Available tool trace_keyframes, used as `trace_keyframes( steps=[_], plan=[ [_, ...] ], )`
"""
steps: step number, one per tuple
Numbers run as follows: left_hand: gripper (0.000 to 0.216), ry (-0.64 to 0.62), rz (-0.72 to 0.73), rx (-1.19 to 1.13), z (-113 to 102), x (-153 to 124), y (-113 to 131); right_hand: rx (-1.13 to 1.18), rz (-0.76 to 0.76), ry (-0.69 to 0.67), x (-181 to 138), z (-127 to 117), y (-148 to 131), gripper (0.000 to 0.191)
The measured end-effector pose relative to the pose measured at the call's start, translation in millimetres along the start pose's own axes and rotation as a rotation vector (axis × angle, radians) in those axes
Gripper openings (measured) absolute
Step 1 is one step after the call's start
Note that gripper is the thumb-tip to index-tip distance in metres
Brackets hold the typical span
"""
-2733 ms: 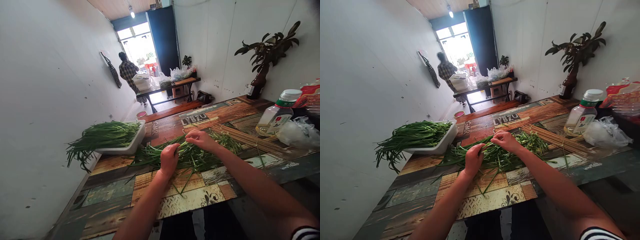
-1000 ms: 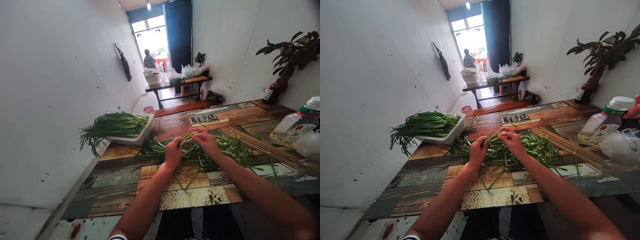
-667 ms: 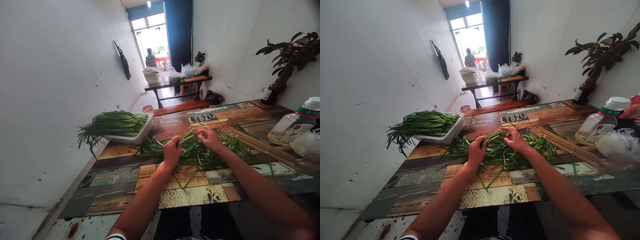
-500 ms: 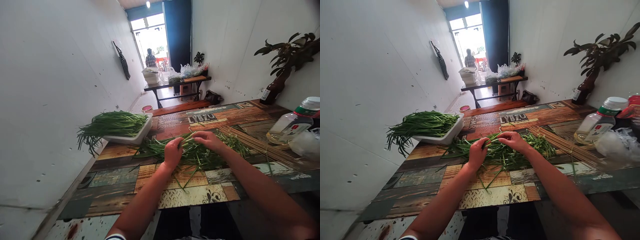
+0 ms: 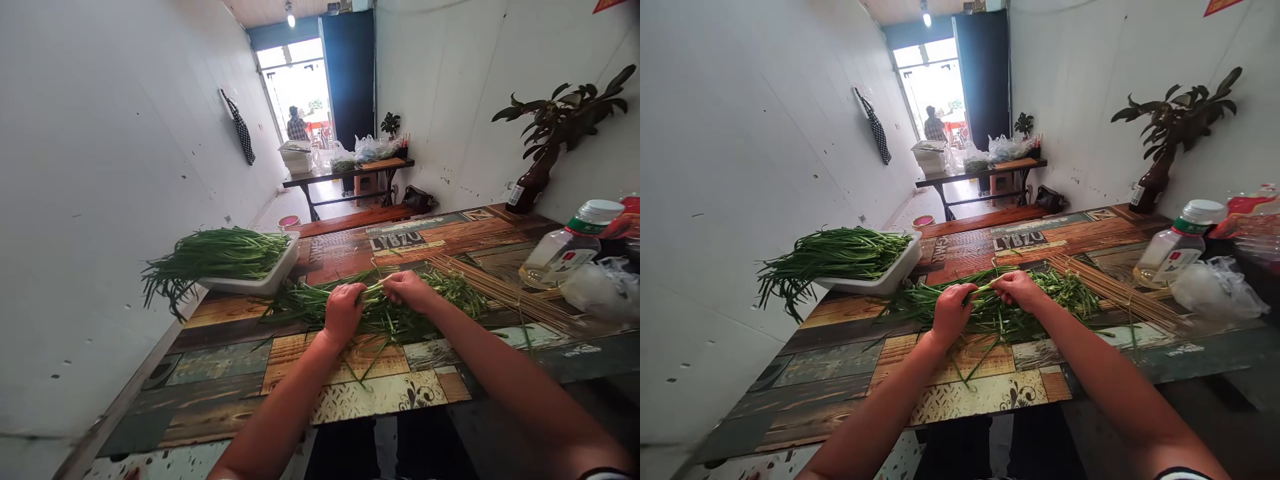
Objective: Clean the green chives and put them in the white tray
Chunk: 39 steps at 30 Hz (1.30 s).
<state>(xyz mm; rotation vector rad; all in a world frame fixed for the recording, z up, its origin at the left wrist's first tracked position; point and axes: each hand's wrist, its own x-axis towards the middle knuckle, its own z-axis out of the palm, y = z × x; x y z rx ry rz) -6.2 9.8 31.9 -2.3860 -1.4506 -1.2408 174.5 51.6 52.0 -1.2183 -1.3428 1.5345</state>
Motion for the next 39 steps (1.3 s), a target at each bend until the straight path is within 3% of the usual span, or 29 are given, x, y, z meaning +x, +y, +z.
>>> trace_keyframes(
  steps=[6, 14, 17, 22, 30, 33, 36, 39],
  plan=[
    [0.015, 0.019, 0.053, 0.034, 3.4, -1.7, -1.3, 0.241, 0.047, -0.023, 3.3, -0.3, 4.3, 0.02],
    [0.022, 0.048, -0.036, -0.115, 8.8, -2.9, -4.4, 0.214, -0.071, -0.047, 3.0, 0.4, 8.3, 0.025],
    [0.018, 0.077, -0.077, -0.198, 6.3, -1.2, -3.0, 0.12, -0.163, 0.017, 3.0, 1.2, 7.6, 0.025],
    [0.013, 0.152, -0.116, -0.281, 3.9, 0.2, -3.8, -0.165, -0.349, 0.29, 10.9, -16.7, 11.7, 0.029],
    [0.015, 0.164, -0.072, -0.229, 2.9, 1.5, -2.6, -0.657, -0.51, 0.467, 18.3, -41.8, 8.8, 0.041],
    [0.014, 0.251, -0.068, -0.196, -4.3, 4.5, -2.2, -0.634, -0.529, 0.474, 18.0, -52.2, 3.1, 0.037],
    [0.018, 0.336, -0.094, -0.166, -9.4, 6.5, -5.8, -0.501, -0.524, 0.334, 13.7, -73.7, -3.2, 0.032],
    [0.02, 0.32, -0.092, -0.141, -8.4, 6.4, -9.9, -0.557, -0.49, 0.303, 10.0, -91.3, -6.5, 0.024]
  ],
)
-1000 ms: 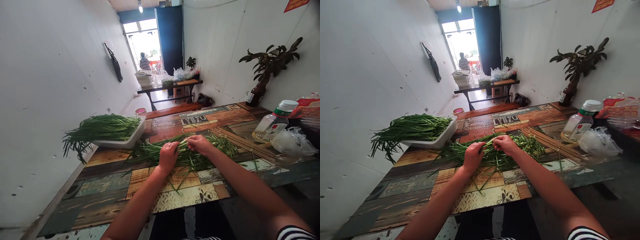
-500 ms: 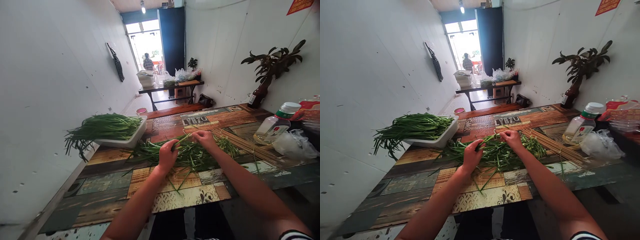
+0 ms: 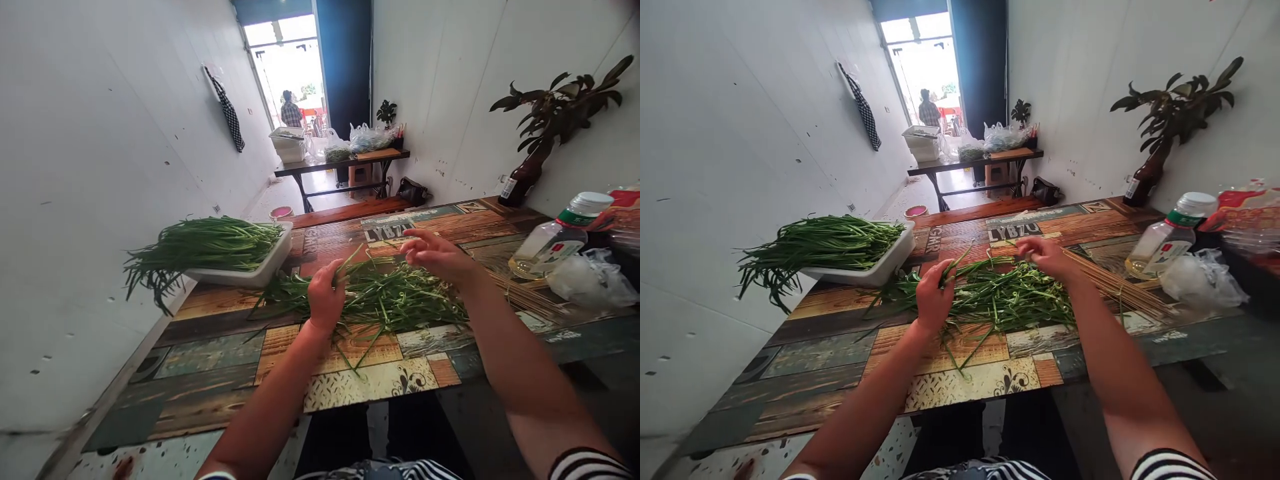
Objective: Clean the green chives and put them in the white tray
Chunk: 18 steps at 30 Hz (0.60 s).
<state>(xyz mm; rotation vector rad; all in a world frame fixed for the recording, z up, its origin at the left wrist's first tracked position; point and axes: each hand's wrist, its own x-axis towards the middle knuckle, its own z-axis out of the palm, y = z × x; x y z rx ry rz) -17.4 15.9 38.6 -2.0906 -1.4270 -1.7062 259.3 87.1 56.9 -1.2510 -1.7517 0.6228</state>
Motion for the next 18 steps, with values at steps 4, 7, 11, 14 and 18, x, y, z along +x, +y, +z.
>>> trace_keyframes(
  steps=[4, 7, 11, 14, 18],
  plan=[
    [0.022, -0.061, 0.023, 0.039, 4.4, -3.0, -1.1, -0.294, 0.057, 0.039, 4.9, 10.2, 0.2, 0.02],
    [0.023, -0.056, 0.042, 0.06, 6.7, -4.6, -1.1, -0.612, 0.02, -0.05, 11.7, 35.5, -0.5, 0.024],
    [0.021, -0.041, 0.056, 0.088, 7.7, -6.0, -3.4, -0.769, 0.007, -0.156, 19.0, 59.3, 9.1, 0.02],
    [0.021, -0.043, 0.066, 0.093, 7.8, -6.4, -4.7, -0.689, 0.006, -0.142, 22.4, 58.7, 18.8, 0.013],
    [0.014, -0.09, 0.055, 0.088, 7.2, -5.7, -5.0, -0.489, -0.005, -0.169, 22.8, 48.9, 18.8, 0.018]
  ],
)
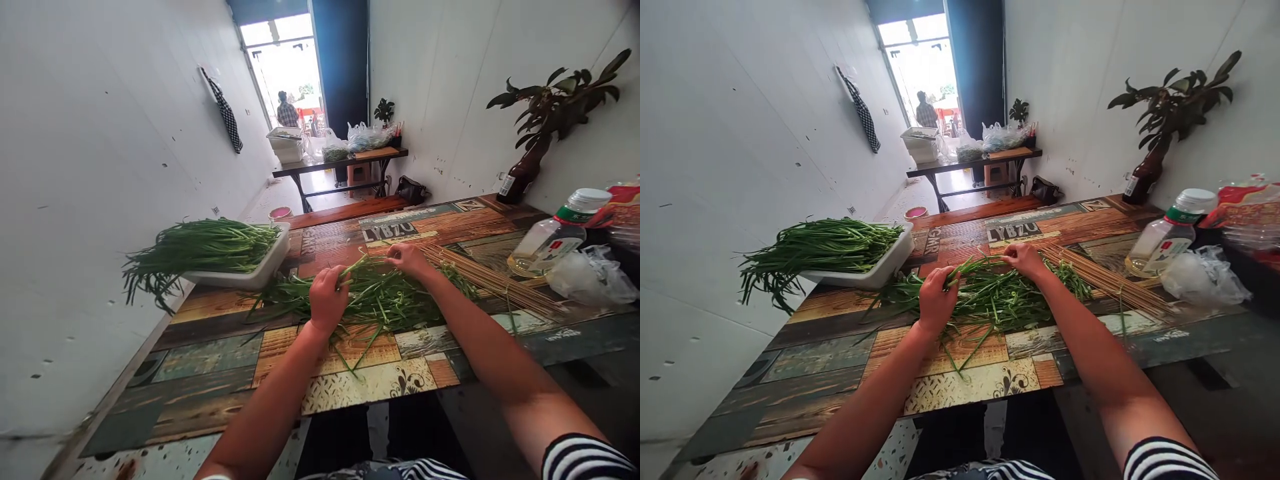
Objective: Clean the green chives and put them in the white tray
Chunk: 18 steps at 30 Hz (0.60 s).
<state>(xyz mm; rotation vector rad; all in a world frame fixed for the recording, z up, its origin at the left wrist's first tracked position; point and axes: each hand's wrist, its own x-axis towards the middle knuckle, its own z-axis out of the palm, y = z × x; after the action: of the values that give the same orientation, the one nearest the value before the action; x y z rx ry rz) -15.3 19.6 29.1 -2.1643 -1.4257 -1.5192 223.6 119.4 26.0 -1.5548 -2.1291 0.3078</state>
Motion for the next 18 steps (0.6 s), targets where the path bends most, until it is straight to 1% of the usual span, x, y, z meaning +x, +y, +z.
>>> trace_keyframes(
  steps=[2, 4, 7, 9, 11, 12, 13, 15, 18],
  plan=[
    [0.013, -0.004, -0.013, -0.006, -0.4, 0.1, -0.8, 0.209, -0.016, 0.057, -3.9, -4.6, -5.0, 0.023],
    [0.013, 0.0, -0.024, -0.019, -0.3, -0.7, -2.2, 0.404, -0.029, 0.165, -9.4, -9.3, -12.3, 0.025],
    [0.015, 0.011, -0.051, -0.031, 0.6, -3.0, -4.4, 0.572, -0.035, 0.307, -17.8, -20.2, -19.9, 0.032],
    [0.017, 0.016, -0.073, -0.036, 1.1, -4.2, -4.7, 0.565, -0.002, 0.415, -21.7, -30.5, -20.3, 0.035],
    [0.018, 0.026, -0.083, -0.041, 0.9, -4.0, -3.7, 0.46, 0.045, 0.536, -24.5, -40.7, -18.9, 0.033],
    [0.018, 0.037, -0.081, -0.042, 0.5, -3.4, -2.8, 0.414, 0.06, 0.573, -25.8, -44.8, -18.8, 0.031],
    [0.018, 0.054, -0.081, -0.042, -0.3, -2.5, -1.9, 0.396, 0.068, 0.591, -27.1, -47.9, -19.8, 0.03],
    [0.017, 0.091, -0.106, -0.037, -2.6, -0.1, -0.2, 0.415, 0.056, 0.574, -30.6, -51.0, -26.1, 0.029],
    [0.015, 0.11, -0.186, -0.036, -7.7, 3.4, 0.9, 0.426, -0.057, 0.536, -38.5, -49.2, -46.3, 0.026]
  ],
)
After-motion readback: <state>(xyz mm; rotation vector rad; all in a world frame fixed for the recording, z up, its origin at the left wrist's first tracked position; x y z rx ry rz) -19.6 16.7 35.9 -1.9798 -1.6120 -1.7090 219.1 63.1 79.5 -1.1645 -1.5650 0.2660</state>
